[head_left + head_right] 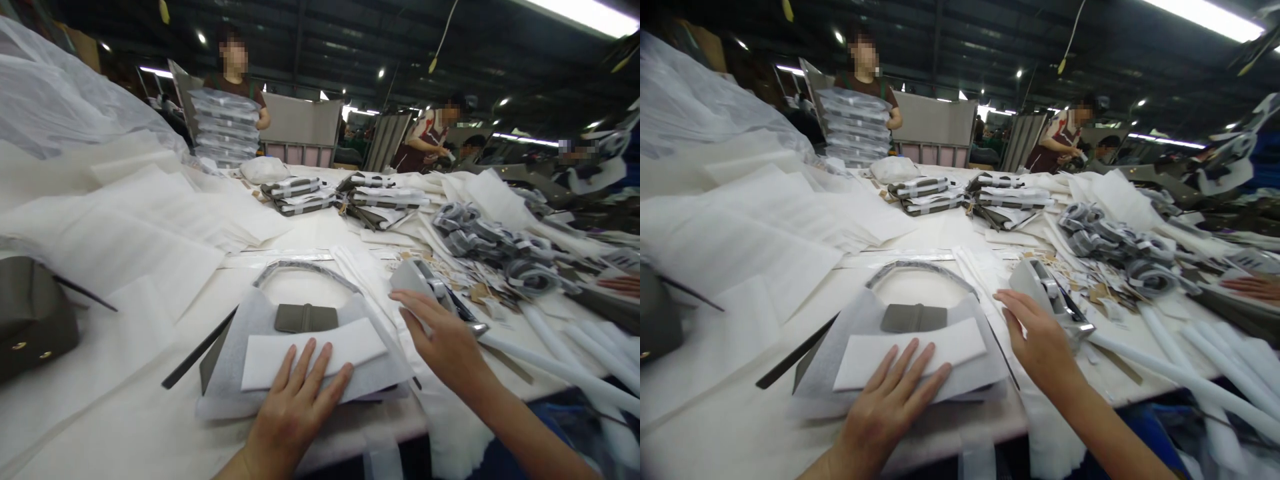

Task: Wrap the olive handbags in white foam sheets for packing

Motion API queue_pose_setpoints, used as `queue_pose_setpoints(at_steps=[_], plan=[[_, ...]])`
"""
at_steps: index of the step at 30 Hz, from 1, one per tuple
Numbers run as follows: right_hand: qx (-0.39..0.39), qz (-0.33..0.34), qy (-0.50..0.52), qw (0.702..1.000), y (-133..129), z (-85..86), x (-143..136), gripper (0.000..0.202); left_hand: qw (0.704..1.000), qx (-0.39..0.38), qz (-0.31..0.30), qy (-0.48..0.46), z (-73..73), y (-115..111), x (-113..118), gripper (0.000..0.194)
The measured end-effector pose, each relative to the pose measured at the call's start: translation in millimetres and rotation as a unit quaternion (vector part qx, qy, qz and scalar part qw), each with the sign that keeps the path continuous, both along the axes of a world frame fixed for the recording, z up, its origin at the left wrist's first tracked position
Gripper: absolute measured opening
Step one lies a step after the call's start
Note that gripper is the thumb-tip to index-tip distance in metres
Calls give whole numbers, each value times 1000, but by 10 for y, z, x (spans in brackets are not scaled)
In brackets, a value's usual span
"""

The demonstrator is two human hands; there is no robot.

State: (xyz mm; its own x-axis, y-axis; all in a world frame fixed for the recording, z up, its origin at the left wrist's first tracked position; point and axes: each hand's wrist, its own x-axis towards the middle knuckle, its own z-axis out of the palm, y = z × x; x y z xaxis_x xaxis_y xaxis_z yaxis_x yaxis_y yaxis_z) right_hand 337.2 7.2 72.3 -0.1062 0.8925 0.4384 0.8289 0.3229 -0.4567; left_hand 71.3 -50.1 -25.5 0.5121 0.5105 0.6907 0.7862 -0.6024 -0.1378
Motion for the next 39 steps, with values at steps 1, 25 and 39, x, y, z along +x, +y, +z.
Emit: queue_pose_setpoints(at_steps=[1, 25, 39], plan=[[-31, 37, -15, 999, 149, 48, -89, 36, 1000, -3, 1, 3, 12, -9, -4, 43], [-369, -7, -177, 912, 1236, -262, -805, 30, 997, 25, 4, 77, 22, 39, -138, 45], [-471, 176, 203, 840, 1224, -235, -414, 60, 998, 17, 11, 62, 39, 30, -130, 45]])
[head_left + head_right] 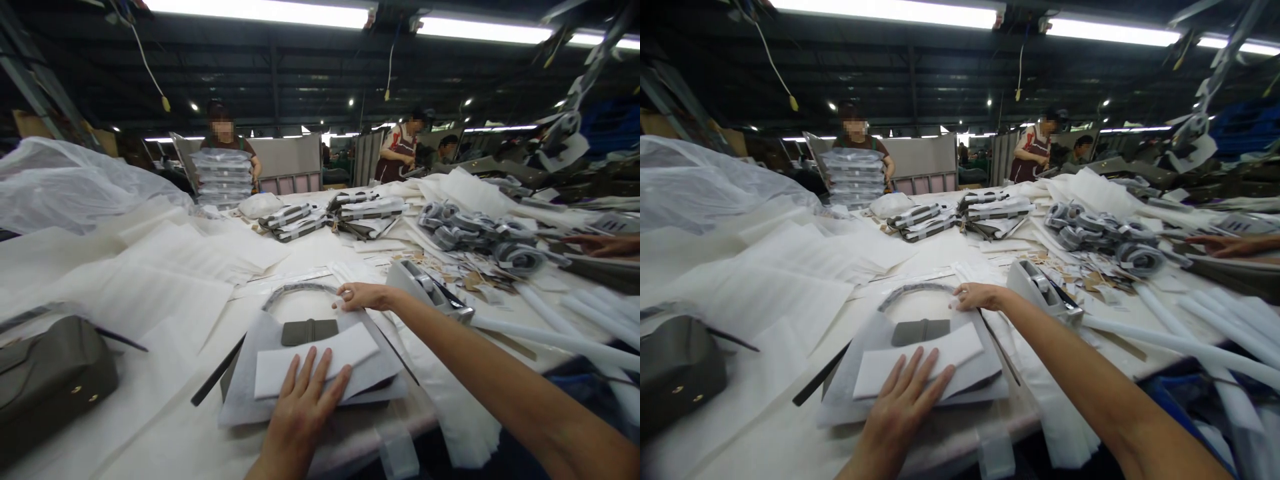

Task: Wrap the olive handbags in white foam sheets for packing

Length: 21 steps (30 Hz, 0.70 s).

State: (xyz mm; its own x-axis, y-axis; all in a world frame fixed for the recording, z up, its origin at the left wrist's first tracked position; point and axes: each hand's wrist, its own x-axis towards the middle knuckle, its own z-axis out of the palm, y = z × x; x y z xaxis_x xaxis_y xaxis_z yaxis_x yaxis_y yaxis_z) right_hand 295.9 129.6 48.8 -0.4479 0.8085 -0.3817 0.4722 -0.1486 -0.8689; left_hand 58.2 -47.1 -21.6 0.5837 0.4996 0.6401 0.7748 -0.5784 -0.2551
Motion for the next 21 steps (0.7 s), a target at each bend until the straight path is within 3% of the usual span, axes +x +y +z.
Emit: queue_pose_setpoints(at_steps=[5, 8, 21], plan=[[-25, 6, 102, 994, 14, -20, 91, 96, 1000, 0, 6, 16, 20, -12, -2, 45], [-30, 1, 103, 994, 47, -42, 154, 101, 1000, -1, 6, 18, 22, -12, 1, 45], [-103, 32, -78, 991, 404, -173, -65, 34, 1000, -8, 4, 0, 21, -7, 11, 44]])
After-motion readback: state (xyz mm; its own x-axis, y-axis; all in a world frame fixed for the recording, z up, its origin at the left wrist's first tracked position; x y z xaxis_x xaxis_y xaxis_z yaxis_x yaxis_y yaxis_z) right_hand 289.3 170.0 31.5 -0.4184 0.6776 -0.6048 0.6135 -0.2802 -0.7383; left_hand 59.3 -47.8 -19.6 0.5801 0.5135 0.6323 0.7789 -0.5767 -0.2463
